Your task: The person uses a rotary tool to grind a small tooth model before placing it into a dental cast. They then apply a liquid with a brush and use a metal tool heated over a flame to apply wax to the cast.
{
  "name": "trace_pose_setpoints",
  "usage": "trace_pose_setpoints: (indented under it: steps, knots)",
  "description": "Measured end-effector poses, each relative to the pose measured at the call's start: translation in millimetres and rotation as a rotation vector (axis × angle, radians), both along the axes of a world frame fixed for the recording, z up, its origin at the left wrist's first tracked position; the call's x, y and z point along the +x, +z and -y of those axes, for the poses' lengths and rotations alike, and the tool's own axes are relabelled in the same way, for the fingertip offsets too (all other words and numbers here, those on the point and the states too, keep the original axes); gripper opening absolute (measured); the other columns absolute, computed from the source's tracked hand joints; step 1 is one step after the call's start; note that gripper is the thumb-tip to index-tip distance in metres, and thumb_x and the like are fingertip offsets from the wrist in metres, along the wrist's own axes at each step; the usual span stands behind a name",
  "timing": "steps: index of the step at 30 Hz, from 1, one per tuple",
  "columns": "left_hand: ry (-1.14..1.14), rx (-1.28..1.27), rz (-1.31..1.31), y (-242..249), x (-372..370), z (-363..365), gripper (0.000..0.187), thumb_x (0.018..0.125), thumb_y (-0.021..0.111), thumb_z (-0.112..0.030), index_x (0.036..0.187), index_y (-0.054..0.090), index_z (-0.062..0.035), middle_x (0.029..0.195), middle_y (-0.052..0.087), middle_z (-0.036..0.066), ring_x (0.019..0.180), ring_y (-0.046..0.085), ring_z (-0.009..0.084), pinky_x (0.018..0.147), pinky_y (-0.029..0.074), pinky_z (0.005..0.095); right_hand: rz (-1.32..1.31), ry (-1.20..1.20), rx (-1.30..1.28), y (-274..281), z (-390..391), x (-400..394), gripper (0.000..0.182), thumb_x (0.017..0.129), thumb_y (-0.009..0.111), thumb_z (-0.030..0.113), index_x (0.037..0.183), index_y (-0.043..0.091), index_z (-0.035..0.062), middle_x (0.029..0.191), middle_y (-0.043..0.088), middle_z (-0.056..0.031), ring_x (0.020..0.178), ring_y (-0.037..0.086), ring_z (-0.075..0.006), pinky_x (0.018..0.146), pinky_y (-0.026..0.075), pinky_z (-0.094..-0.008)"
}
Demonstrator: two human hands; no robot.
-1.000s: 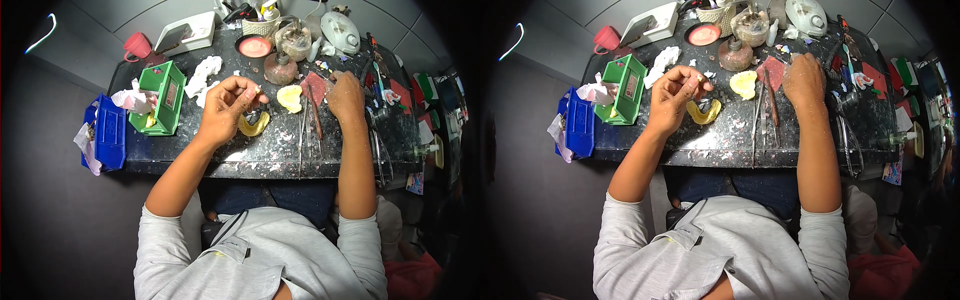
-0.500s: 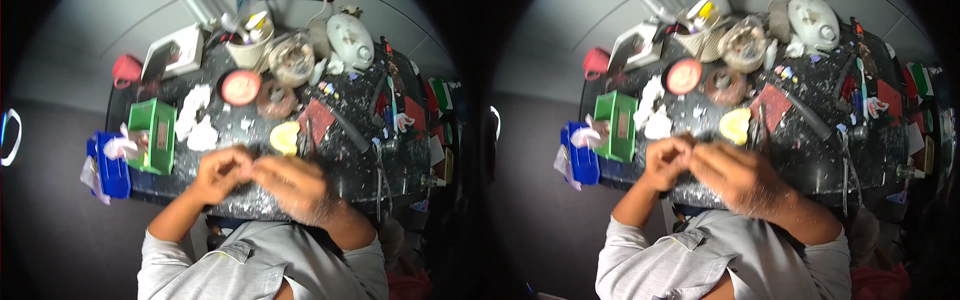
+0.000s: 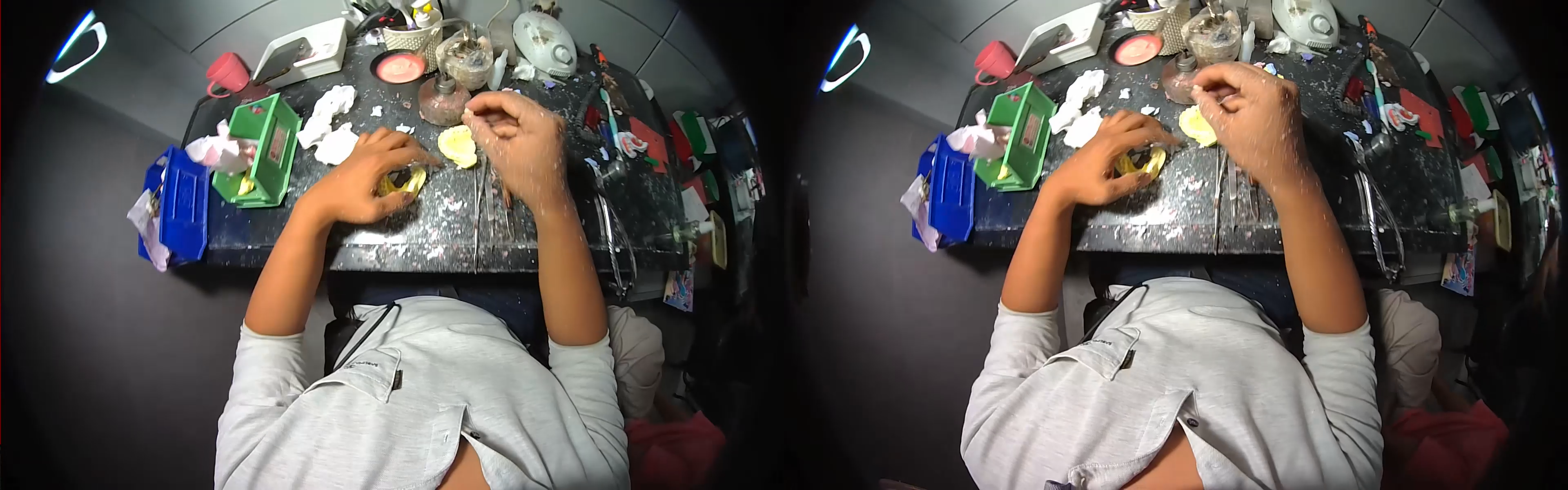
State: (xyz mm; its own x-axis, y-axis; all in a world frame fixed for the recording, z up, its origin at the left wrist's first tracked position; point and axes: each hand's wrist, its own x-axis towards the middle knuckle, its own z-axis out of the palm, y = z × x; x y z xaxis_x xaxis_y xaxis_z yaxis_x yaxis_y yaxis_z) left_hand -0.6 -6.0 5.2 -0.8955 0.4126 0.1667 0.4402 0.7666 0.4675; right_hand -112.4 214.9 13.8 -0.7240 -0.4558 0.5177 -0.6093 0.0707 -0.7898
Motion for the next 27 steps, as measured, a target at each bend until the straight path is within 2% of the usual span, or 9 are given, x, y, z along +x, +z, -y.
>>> trace_pose_setpoints:
  steps: [4,9,12,13,14,16,17,21,27]
  knots:
    - [0.113,0.089,0.066,-8,3,-3,0.044,0.083,0.079,-0.034,0.110,0.060,-0.0051,0.110,0.059,0.015,0.107,0.051,0.0301,0.095,0.041,0.0400,0.178,0.124,-0.056,-17,7,-14,0.014,0.085,0.075,0.001,0.099,0.072,-0.0030,0.091,0.074,-0.0070,0.082,0.070,-0.0109,0.074,0.057,-0.0233]
    - [0.269,0.273,-0.124,-24,1,-11,0.040,0.092,0.071,-0.008,0.112,0.037,-0.0068,0.080,0.061,0.011,0.061,0.055,0.0177,0.055,0.046,0.0307,0.283,0.224,-0.078,-14,8,-9,0.018,0.084,0.076,0.001,0.100,0.071,-0.0039,0.092,0.073,-0.0072,0.084,0.070,-0.0115,0.077,0.057,-0.0245]
    - [0.390,0.691,-0.146,-36,-7,-20,0.036,0.096,0.067,-0.009,0.113,0.035,-0.0079,0.083,0.064,0.010,0.065,0.058,0.0142,0.053,0.046,0.0286,0.247,0.246,-0.090,-12,11,0,0.018,0.084,0.077,0.001,0.100,0.071,-0.0036,0.094,0.073,-0.0072,0.086,0.070,-0.0113,0.079,0.057,-0.0247]
    - [0.350,0.856,-0.044,-37,-9,-20,0.028,0.105,0.055,-0.029,0.114,0.037,-0.0091,0.087,0.065,0.008,0.065,0.061,0.0146,0.052,0.047,0.0261,0.252,0.253,-0.081,-12,11,3,0.017,0.084,0.076,0.001,0.100,0.071,-0.0036,0.095,0.073,-0.0078,0.086,0.070,-0.0110,0.079,0.057,-0.0246]
    - [0.350,0.855,-0.038,-39,-9,-18,0.028,0.105,0.055,-0.029,0.114,0.037,-0.0091,0.087,0.065,0.008,0.065,0.061,0.0146,0.052,0.047,0.0261,0.257,0.250,-0.082,-10,12,6,0.017,0.084,0.076,0.001,0.100,0.071,-0.0036,0.095,0.073,-0.0078,0.086,0.070,-0.0110,0.079,0.057,-0.0246]
    - [0.250,1.180,0.314,-28,-7,-18,0.050,0.104,0.034,-0.058,0.119,0.041,-0.0101,0.092,0.066,0.011,0.068,0.063,0.0168,0.053,0.049,0.0281,0.200,0.259,-0.036,-8,13,12,0.017,0.084,0.077,0.002,0.099,0.071,-0.0028,0.093,0.072,-0.0074,0.086,0.070,-0.0109,0.079,0.057,-0.0248]
    - [0.198,1.222,0.403,-30,-9,-18,0.081,0.095,0.014,-0.077,0.126,0.045,-0.0089,0.099,0.065,0.013,0.077,0.066,0.0211,0.061,0.054,0.0332,0.152,0.271,-0.032,-7,14,14,0.017,0.083,0.077,0.003,0.098,0.071,-0.0030,0.097,0.071,-0.0076,0.082,0.070,-0.0126,0.078,0.058,-0.0258]
    - [-0.057,1.511,0.496,-22,-9,-38,0.099,0.090,0.013,-0.082,0.137,0.045,-0.0008,0.122,0.061,0.018,0.104,0.067,0.0283,0.090,0.055,0.0440,0.068,0.258,-0.043,-12,21,18,0.018,0.082,0.077,0.002,0.098,0.071,-0.0020,0.108,0.066,-0.0102,0.092,0.068,-0.0158,0.079,0.057,-0.0280]
    - [-0.056,1.587,0.484,-21,-5,-43,0.098,0.091,0.011,-0.079,0.144,0.037,-0.0002,0.136,0.053,0.018,0.125,0.056,0.0276,0.106,0.047,0.0445,-0.025,0.245,-0.053,-9,28,20,0.015,0.080,0.078,0.003,0.093,0.071,-0.0007,0.101,0.069,-0.0105,0.095,0.067,-0.0189,0.085,0.054,-0.0312]
